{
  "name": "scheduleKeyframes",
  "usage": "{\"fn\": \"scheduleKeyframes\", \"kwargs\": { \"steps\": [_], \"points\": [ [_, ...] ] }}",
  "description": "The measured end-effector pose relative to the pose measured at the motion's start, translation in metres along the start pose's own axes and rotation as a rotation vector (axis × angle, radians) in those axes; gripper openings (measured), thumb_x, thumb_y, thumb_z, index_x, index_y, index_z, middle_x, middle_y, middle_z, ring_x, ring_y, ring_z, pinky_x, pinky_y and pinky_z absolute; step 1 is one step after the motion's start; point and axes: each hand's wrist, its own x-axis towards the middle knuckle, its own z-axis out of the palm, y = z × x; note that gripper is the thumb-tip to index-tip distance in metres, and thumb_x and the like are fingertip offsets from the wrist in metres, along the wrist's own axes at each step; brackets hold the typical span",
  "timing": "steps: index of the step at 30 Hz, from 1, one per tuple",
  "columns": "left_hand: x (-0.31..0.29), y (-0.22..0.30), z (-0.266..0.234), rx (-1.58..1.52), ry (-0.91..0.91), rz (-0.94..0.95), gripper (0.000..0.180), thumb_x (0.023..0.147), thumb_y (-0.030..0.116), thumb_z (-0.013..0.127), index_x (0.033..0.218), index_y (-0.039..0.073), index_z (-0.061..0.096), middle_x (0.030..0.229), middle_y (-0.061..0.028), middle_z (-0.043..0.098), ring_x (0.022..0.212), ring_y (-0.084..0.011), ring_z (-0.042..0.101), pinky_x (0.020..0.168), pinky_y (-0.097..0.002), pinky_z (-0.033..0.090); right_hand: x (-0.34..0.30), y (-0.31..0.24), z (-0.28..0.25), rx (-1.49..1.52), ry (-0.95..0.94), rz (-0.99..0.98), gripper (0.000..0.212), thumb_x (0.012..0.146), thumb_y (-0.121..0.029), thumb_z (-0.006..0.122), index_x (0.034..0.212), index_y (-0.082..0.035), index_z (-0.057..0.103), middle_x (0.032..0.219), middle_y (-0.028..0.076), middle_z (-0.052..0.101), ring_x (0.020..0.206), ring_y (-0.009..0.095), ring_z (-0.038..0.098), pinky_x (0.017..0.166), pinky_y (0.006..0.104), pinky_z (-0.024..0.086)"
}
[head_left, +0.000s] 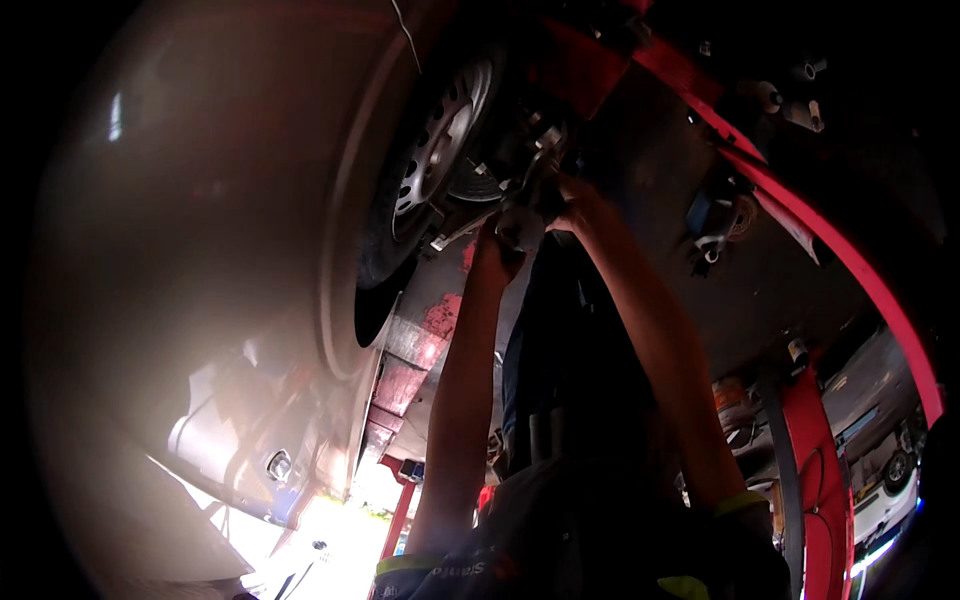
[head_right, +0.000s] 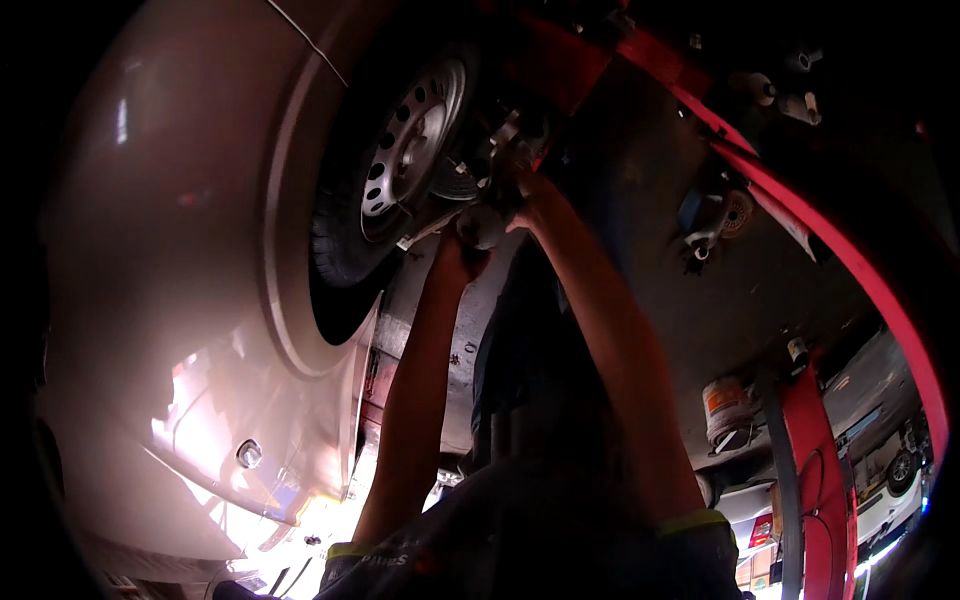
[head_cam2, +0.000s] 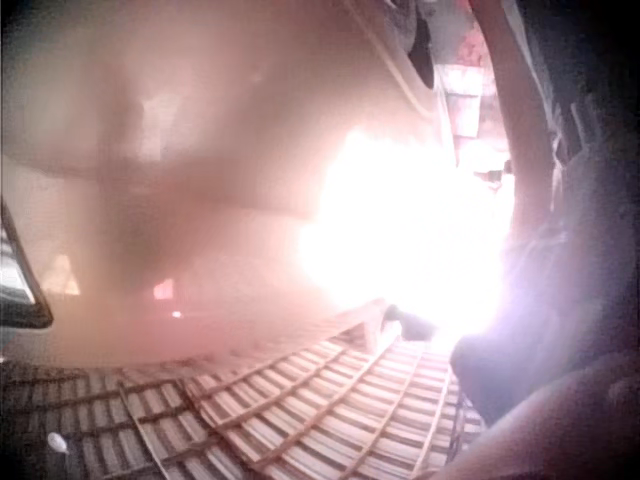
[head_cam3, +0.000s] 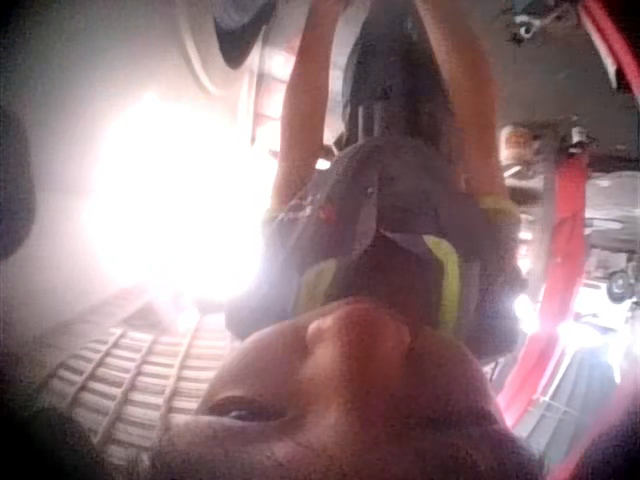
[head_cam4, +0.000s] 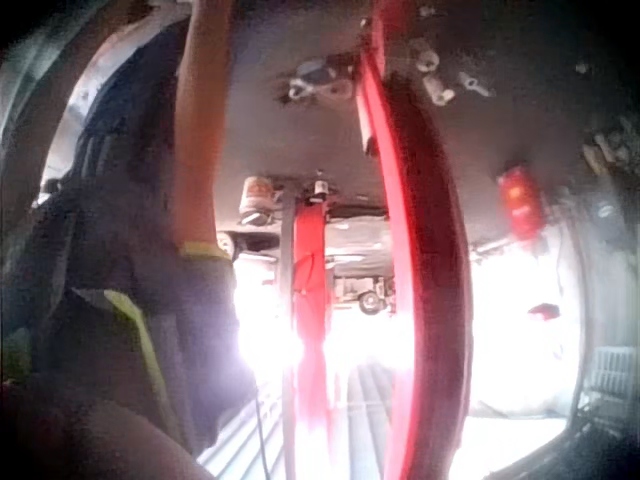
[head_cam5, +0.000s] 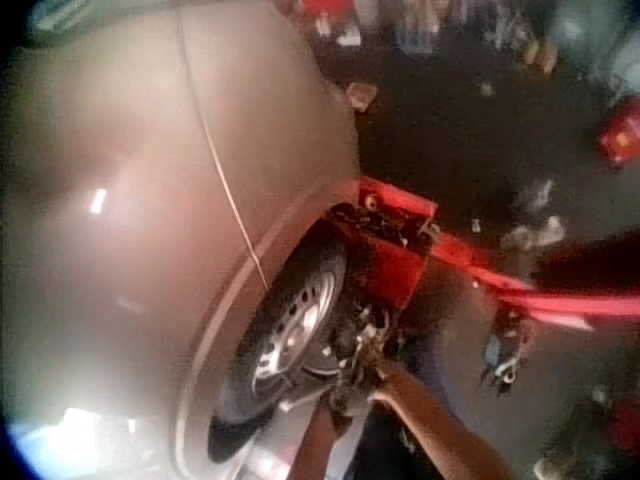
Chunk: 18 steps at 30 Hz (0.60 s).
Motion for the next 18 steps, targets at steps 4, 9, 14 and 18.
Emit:
{"fn": "scheduleKeyframes", "kwargs": {
  "steps": [4, 9, 14, 18],
  "points": [
    [0.004, -0.003, -0.018, 0.052, -0.025, 0.024, 0.038, 0.09, 0.039, 0.033, 0.112, 0.014, 0.051, 0.107, -0.0017, 0.057, 0.092, -0.0193, 0.056, 0.07, -0.035, 0.048, -0.001, -0.004, 0.001, -0.084, 0.062, 0.032, 0.046, 0.089, -0.037, 0.044, 0.124, -0.007, 0.043, 0.125, 0.015, 0.047, 0.113, 0.032, 0.045, 0.093, 0.0624, 0.024],
    [0.011, -0.016, -0.035, -0.034, 0.004, 0.123, 0.042, 0.092, 0.034, 0.027, 0.118, 0.007, 0.047, 0.113, -0.0083, 0.054, 0.099, -0.0242, 0.055, 0.084, -0.0389, 0.047, -0.042, 0.016, 0.031, -0.11, 0.06, -0.048, 0.046, 0.087, -0.034, 0.046, 0.123, -0.005, 0.044, 0.123, 0.015, 0.049, 0.111, 0.031, 0.046, 0.087, 0.0608, 0.032],
    [-0.023, -0.025, 0.008, -0.02, -0.003, 0.182, 0.042, 0.095, 0.029, 0.025, 0.122, 0.002, 0.043, 0.119, -0.0115, 0.051, 0.108, -0.026, 0.05, 0.094, -0.0391, 0.043, -0.061, 0.002, 0.024, -0.082, -0.141, -0.059, 0.021, 0.075, -0.008, 0.055, 0.095, -0.003, 0.055, 0.088, 0.012, 0.06, 0.078, 0.023, 0.059, 0.069, 0.0369, 0.049],
    [-0.037, -0.021, -0.004, -0.16, 0.075, 0.21, 0.041, 0.095, 0.028, 0.028, 0.121, 0.0, 0.043, 0.12, -0.0125, 0.05, 0.109, -0.0249, 0.049, 0.095, -0.0377, 0.042, -0.053, 0.017, 0.039, -0.085, -0.079, 0.021, 0.016, 0.072, -0.006, 0.056, 0.088, -0.003, 0.056, 0.082, 0.01, 0.059, 0.074, 0.02, 0.058, 0.066, 0.0344, 0.049]
  ]
}}
